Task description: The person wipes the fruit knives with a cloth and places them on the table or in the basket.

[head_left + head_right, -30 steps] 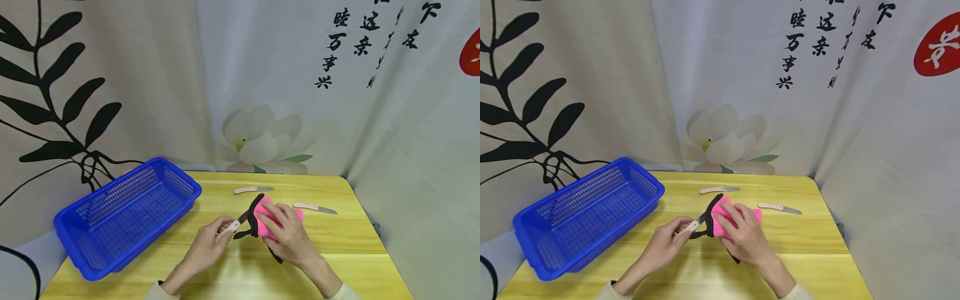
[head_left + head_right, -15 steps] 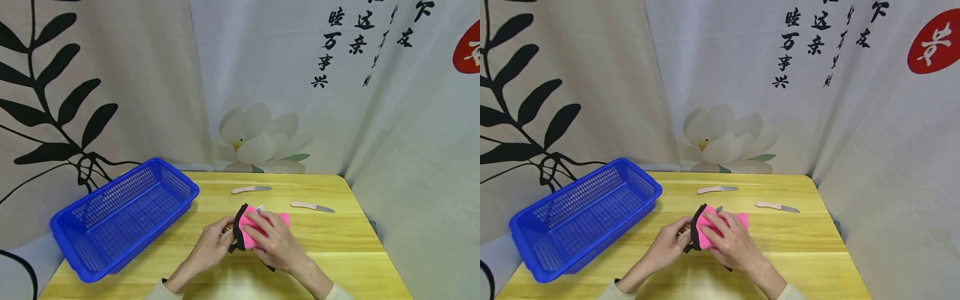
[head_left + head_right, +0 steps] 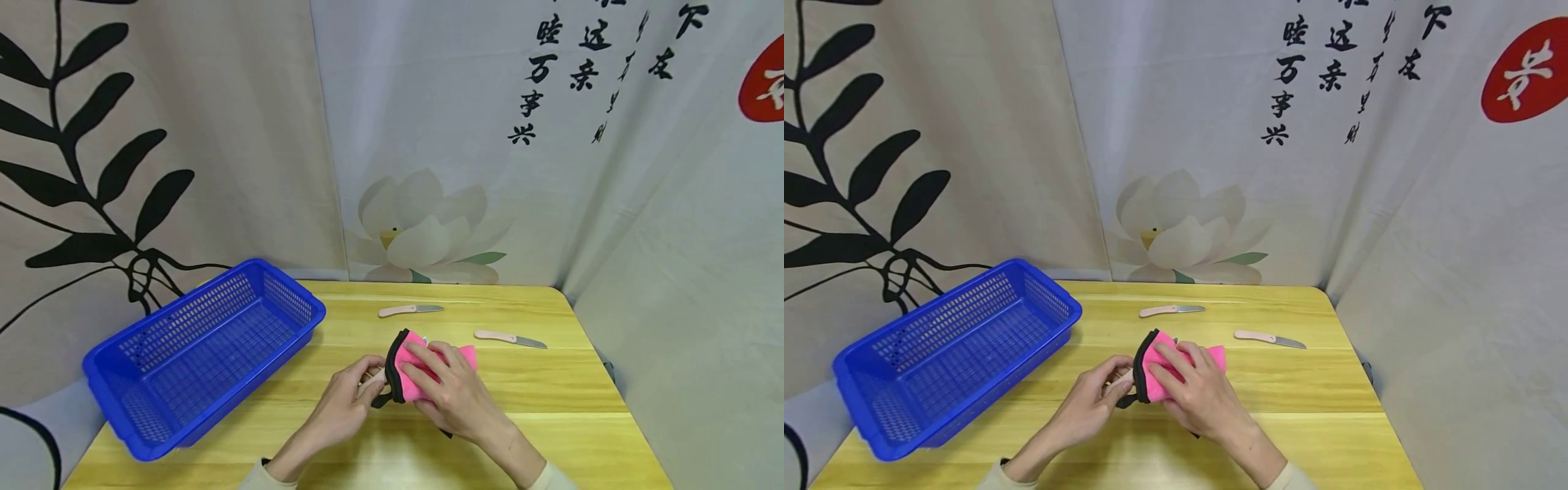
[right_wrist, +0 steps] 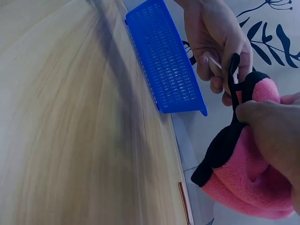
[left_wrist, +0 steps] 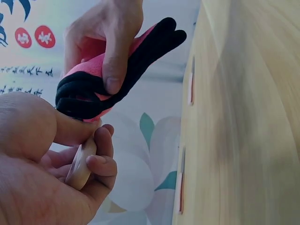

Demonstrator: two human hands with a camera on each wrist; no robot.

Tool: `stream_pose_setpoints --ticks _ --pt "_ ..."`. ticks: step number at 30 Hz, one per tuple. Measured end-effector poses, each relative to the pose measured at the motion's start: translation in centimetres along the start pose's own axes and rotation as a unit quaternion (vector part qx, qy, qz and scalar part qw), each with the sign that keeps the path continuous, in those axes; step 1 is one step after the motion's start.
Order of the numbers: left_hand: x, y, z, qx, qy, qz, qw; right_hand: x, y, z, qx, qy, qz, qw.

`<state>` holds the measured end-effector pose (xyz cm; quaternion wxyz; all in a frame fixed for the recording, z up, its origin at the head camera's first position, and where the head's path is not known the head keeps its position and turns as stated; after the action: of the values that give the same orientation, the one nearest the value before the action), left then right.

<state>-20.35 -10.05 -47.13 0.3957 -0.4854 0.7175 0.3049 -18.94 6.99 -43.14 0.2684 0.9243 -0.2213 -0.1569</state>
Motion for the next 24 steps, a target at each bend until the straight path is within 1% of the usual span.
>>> stream_pose_setpoints --ticks 4,8,12,17,24 --pt "-0.1 -0.2 -0.2 -0.003 0.012 0.009 0.9999 -0.5 -0.1 0.0 -0.001 -0.003 0.004 1.0" --pt "-0.1 -0.4 -0.3 0.001 0.006 0.015 0.9999 -1.1 -0.2 0.0 -0.001 -0.005 0.011 0.9999" --pt "0.1 -0.5 -0.3 0.006 0.003 0.011 0.9999 -1.6 -0.4 0.0 0.003 -0.004 0.019 0.9998" --pt "0.2 -0.7 -0.4 0.004 0.004 0.007 1.0 -2.3 -0.5 -0.1 0.007 -0.001 0.028 0.9996" --pt "0.3 -0.8 -0.3 0.014 -0.008 0.013 0.9998 -3.3 -0.8 -0.4 0.011 0.0 0.044 0.999"
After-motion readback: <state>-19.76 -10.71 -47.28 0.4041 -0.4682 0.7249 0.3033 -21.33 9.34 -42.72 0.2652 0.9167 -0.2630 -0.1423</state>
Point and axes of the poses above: each hand's wrist, its own y-axis towards the middle knuckle, its own z-axis out of the palm, x = y × z, the point moved 9 cm from there along y, towards the middle knuckle, and after that the axes turned 9 degrees about x, right-handed, at the moved point
